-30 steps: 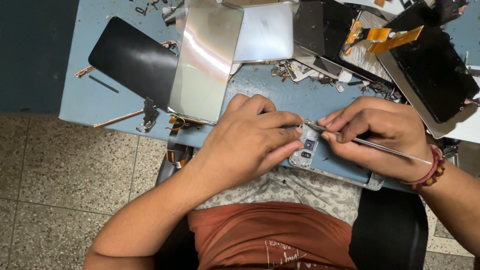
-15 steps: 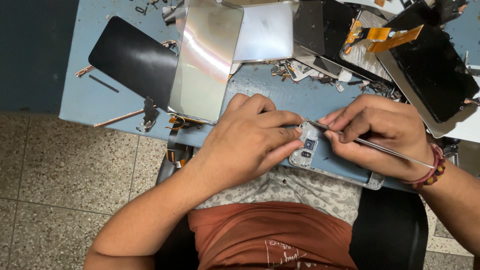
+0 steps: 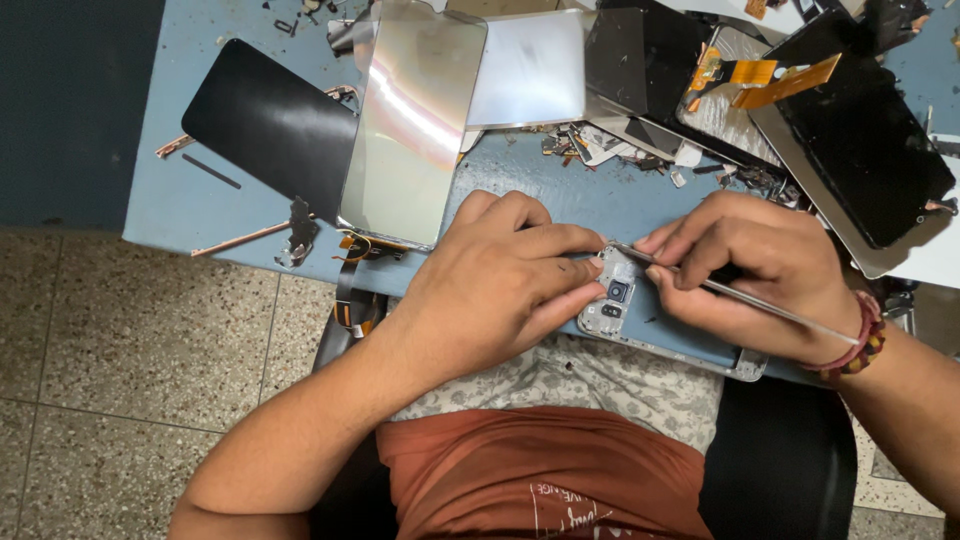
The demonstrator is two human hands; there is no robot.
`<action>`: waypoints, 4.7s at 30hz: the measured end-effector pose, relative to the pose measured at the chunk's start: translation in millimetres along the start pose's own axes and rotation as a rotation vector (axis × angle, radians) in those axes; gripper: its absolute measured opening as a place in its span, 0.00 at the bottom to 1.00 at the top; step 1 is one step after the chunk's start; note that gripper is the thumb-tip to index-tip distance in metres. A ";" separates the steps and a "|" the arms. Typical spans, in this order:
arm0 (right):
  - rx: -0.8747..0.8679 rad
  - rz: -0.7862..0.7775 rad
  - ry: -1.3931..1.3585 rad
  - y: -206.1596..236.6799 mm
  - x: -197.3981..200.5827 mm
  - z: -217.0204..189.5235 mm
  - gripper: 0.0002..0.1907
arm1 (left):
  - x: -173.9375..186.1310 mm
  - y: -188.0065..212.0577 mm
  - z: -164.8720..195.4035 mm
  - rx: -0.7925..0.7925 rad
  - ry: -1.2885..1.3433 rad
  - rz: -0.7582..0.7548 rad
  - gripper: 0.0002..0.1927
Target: The person uses tweezers to remove small components from a disassembled smartphone frame. They carefully lift and place parts on the workbench while handling the frame with their other hand.
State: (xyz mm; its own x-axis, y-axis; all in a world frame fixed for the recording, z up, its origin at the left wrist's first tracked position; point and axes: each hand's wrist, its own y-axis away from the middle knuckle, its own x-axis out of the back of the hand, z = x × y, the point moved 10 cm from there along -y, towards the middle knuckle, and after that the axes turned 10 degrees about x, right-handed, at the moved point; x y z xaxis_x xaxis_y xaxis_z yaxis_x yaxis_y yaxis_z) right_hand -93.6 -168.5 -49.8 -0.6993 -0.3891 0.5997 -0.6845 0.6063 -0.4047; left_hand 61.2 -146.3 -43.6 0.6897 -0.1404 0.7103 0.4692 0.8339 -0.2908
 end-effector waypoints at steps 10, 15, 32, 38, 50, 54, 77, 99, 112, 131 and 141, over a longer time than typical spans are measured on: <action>0.049 -0.036 0.059 -4.2 4.5 -9.0 0.10 | 2.2 -6.9 5.8 -0.003 -0.007 0.002 0.11; 0.076 -0.065 0.134 -7.0 3.3 -14.6 0.09 | 2.2 -8.7 6.3 -0.003 0.001 0.004 0.10; 0.144 -0.132 0.376 -8.5 1.4 -28.9 0.09 | 5.2 -5.6 10.6 -0.014 -0.009 0.009 0.10; 0.120 -0.187 0.543 -11.4 -14.1 -31.6 0.12 | 7.6 1.1 12.8 -0.013 -0.011 0.010 0.10; 0.121 -0.206 0.574 -15.4 -22.0 -32.2 0.15 | 9.7 3.7 11.8 -0.007 -0.010 0.011 0.11; 0.129 -0.208 0.577 -16.3 -22.5 -33.0 0.14 | 9.2 4.2 11.1 -0.005 -0.016 0.010 0.10; 0.143 -0.184 0.573 -17.4 -4.9 -41.5 0.14 | 14.5 -7.5 23.0 0.001 -0.011 0.004 0.10; 0.141 -0.151 0.538 -25.8 -1.3 -49.3 0.13 | 21.6 -8.2 24.3 -0.005 -0.006 0.007 0.10; 0.139 -0.108 0.558 -21.5 2.6 -47.1 0.09 | 16.8 -8.3 22.0 -0.004 -0.008 0.007 0.10; 0.077 -0.119 0.473 -15.8 5.0 -26.7 0.08 | 12.0 -7.7 17.5 -0.003 -0.016 0.008 0.10; 0.075 -0.030 0.477 -2.7 9.4 -35.1 0.07 | 9.1 13.0 13.8 -0.029 -0.031 0.020 0.09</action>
State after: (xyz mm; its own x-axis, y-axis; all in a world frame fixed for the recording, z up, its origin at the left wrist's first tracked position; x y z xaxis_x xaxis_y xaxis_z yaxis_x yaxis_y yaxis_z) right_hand -91.1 -149.4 -18.9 -0.5187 -0.0332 0.8543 -0.7280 0.5411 -0.4210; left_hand 65.9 -129.4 -32.1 0.6817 -0.1069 0.7238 0.4715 0.8206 -0.3228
